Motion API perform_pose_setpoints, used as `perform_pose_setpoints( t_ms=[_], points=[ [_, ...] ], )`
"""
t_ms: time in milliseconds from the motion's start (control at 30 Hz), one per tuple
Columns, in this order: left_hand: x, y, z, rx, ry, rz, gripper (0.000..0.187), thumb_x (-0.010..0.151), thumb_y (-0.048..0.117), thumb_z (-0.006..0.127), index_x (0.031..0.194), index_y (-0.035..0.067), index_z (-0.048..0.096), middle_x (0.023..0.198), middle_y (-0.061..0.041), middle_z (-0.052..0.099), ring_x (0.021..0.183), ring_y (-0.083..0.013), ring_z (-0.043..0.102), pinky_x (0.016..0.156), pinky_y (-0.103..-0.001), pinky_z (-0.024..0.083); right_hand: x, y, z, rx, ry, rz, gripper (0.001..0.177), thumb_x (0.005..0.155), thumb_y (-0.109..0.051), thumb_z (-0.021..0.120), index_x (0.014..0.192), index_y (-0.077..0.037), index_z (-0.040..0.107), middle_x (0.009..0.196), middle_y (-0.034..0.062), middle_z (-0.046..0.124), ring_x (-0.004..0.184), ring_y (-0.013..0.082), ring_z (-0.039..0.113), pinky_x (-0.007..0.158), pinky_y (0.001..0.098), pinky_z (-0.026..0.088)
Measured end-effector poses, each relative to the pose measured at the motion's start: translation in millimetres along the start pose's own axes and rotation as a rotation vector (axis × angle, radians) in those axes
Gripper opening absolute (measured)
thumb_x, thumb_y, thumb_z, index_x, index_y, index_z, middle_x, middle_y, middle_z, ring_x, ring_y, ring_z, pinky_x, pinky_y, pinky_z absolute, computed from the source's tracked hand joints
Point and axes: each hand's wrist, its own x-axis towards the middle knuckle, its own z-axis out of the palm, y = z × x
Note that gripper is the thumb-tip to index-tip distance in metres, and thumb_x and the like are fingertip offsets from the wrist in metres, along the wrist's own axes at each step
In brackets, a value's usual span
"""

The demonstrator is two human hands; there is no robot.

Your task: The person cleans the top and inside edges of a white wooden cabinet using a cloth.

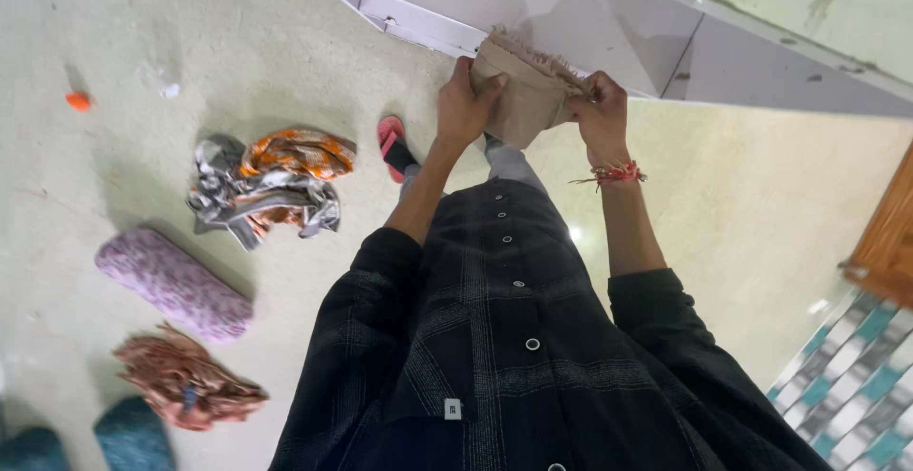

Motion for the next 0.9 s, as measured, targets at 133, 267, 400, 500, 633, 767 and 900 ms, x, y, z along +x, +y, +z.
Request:
perform_pose_setpoints(
  t_ms=[133, 267, 400, 500, 633, 767, 900],
  points=[
    [18, 21, 16, 0.255, -0.179, 0.008, 0.048, 0.094, 0.043, 0.069, 0.114, 0.002, 0.056, 0.086, -0.026, 0.073, 0.087, -0.0486, 0.070, 0.074, -0.056, 0.053, -12, -4, 7, -0.422, 0.474, -0.243, 0.016, 0.083, 0.005, 0.065, 0.090, 0.000, 0.052, 0.073, 0.0083, 0.056, 0.065, 0.0147, 0.051, 0.059, 0.0372, 0.045],
    [53, 62, 72, 0.377, -0.174, 0.096, 0.055, 0.088, 0.035, 0.072, 0.123, 0.000, 0.050, 0.104, -0.027, 0.064, 0.088, -0.0453, 0.070, 0.069, -0.052, 0.056, 20, -7, -24, -0.626, 0.816, -0.546, 0.022, 0.080, 0.004, 0.069, 0.099, 0.003, 0.056, 0.086, 0.0157, 0.064, 0.076, 0.0283, 0.065, 0.069, 0.0403, 0.054],
    [81, 45, 110, 0.824, 0.081, 0.610, 0.047, 0.063, 0.025, 0.070, 0.102, 0.001, 0.062, 0.090, -0.022, 0.071, 0.088, -0.0373, 0.071, 0.073, -0.047, 0.055, 49, 18, -45, -0.957, 0.763, -0.531, 0.019, 0.092, -0.005, 0.074, 0.103, -0.001, 0.058, 0.101, 0.0225, 0.066, 0.093, 0.0376, 0.068, 0.083, 0.0434, 0.056],
    [93, 17, 135, 0.855, -0.395, 0.627, 0.014, 0.096, 0.010, 0.063, 0.107, 0.006, 0.070, 0.106, -0.018, 0.072, 0.106, -0.0357, 0.069, 0.093, -0.049, 0.052, 46, 34, -26, -0.915, 0.347, -0.481, 0.032, 0.091, -0.002, 0.066, 0.122, 0.002, 0.064, 0.109, 0.0291, 0.068, 0.099, 0.0487, 0.064, 0.095, 0.0574, 0.050],
    [96, -10, 149, 0.834, -0.432, 0.670, 0.025, 0.087, 0.016, 0.062, 0.106, 0.004, 0.074, 0.106, -0.019, 0.073, 0.101, -0.0367, 0.068, 0.086, -0.052, 0.051, 39, 49, -11, -0.958, 0.339, -0.438, 0.038, 0.092, -0.003, 0.062, 0.129, 0.006, 0.060, 0.115, 0.0308, 0.066, 0.111, 0.0502, 0.059, 0.096, 0.0563, 0.047],
    [64, -5, 187, 0.852, -0.481, 0.691, 0.026, 0.088, 0.017, 0.061, 0.107, 0.005, 0.074, 0.110, -0.017, 0.074, 0.105, -0.0345, 0.069, 0.092, -0.050, 0.052, 36, 66, -43, -1.088, 0.320, -0.269, 0.011, 0.099, -0.009, 0.065, 0.109, -0.005, 0.063, 0.110, 0.0190, 0.069, 0.118, 0.0428, 0.060, 0.112, 0.0537, 0.044],
    [71, 10, 168, 0.799, -0.475, 0.556, 0.025, 0.089, 0.018, 0.062, 0.108, 0.005, 0.073, 0.112, -0.019, 0.073, 0.104, -0.0361, 0.068, 0.088, -0.050, 0.052, 55, 76, -19, -1.059, 0.546, -0.719, 0.037, 0.089, -0.009, 0.066, 0.122, 0.008, 0.059, 0.118, 0.0282, 0.063, 0.113, 0.0468, 0.056, 0.103, 0.0586, 0.040]
  ],
)
